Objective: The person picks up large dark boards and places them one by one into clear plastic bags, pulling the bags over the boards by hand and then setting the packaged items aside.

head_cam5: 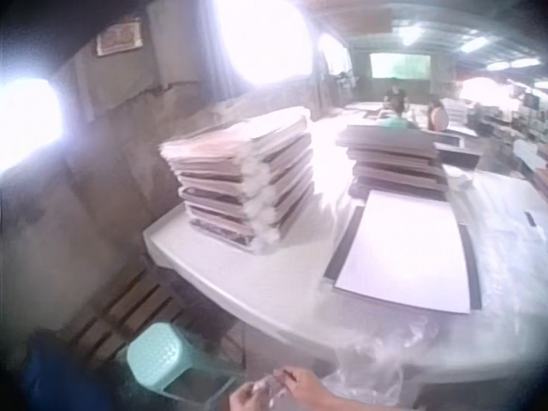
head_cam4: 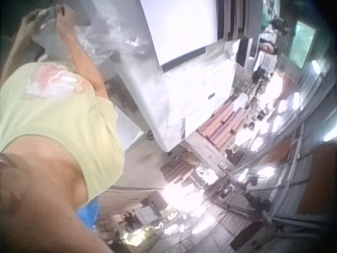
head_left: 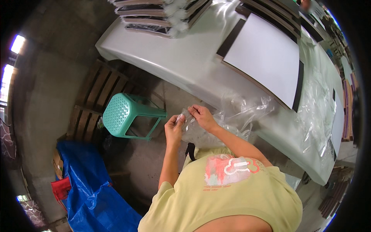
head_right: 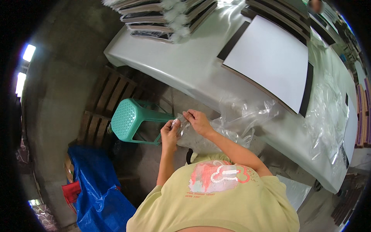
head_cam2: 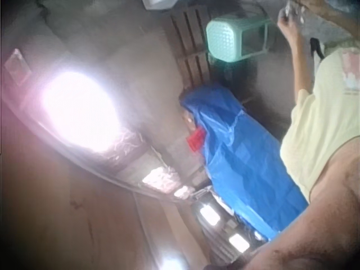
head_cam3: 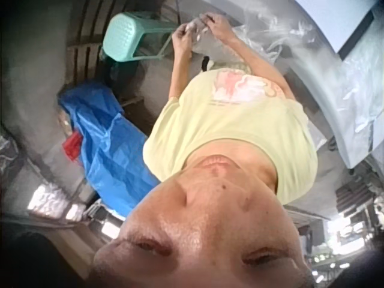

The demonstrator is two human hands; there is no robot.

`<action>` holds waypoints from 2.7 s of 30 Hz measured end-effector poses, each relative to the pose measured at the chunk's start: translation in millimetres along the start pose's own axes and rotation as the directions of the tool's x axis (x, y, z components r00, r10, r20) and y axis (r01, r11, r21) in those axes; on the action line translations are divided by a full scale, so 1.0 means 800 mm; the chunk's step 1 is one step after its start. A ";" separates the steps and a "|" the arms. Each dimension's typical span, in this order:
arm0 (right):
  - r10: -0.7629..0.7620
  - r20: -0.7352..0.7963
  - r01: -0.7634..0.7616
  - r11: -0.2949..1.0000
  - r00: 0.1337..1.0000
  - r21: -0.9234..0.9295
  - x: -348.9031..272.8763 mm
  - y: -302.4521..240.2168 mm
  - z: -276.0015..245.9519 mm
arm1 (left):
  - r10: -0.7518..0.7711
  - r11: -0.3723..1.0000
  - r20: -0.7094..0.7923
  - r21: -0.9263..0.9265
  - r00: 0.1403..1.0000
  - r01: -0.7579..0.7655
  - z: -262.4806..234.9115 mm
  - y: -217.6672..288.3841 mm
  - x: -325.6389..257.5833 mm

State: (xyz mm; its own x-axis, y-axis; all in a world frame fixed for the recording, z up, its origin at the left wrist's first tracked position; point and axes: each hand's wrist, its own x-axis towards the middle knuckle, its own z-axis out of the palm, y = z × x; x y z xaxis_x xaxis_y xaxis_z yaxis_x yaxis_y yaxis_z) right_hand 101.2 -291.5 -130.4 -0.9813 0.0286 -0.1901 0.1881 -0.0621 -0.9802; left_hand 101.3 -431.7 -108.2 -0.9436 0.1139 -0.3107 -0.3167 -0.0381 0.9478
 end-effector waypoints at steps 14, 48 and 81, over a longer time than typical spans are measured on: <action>-0.737 -0.267 0.180 0.466 0.622 -0.866 0.014 -0.048 -0.059 | -0.091 0.922 0.453 -0.299 0.887 0.247 0.063 0.046 0.068; -0.845 0.114 0.704 0.504 0.523 0.500 -0.186 -0.082 -0.157 | -0.032 0.989 0.809 0.111 -0.587 0.099 0.102 0.007 0.160; -0.337 -0.614 0.658 0.623 0.714 0.423 -0.240 -0.020 -0.133 | -0.187 0.802 0.899 -0.094 0.397 0.590 0.026 0.093 0.281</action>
State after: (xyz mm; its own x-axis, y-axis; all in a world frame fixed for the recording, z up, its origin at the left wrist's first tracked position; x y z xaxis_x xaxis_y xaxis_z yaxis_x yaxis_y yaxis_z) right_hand 290.8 -189.7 -83.8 -0.7394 0.6538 0.1608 -0.5455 -0.4418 -0.7122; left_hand -132.6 -388.1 -106.4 -0.2288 0.9445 -0.2357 -0.8196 -0.0562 0.5702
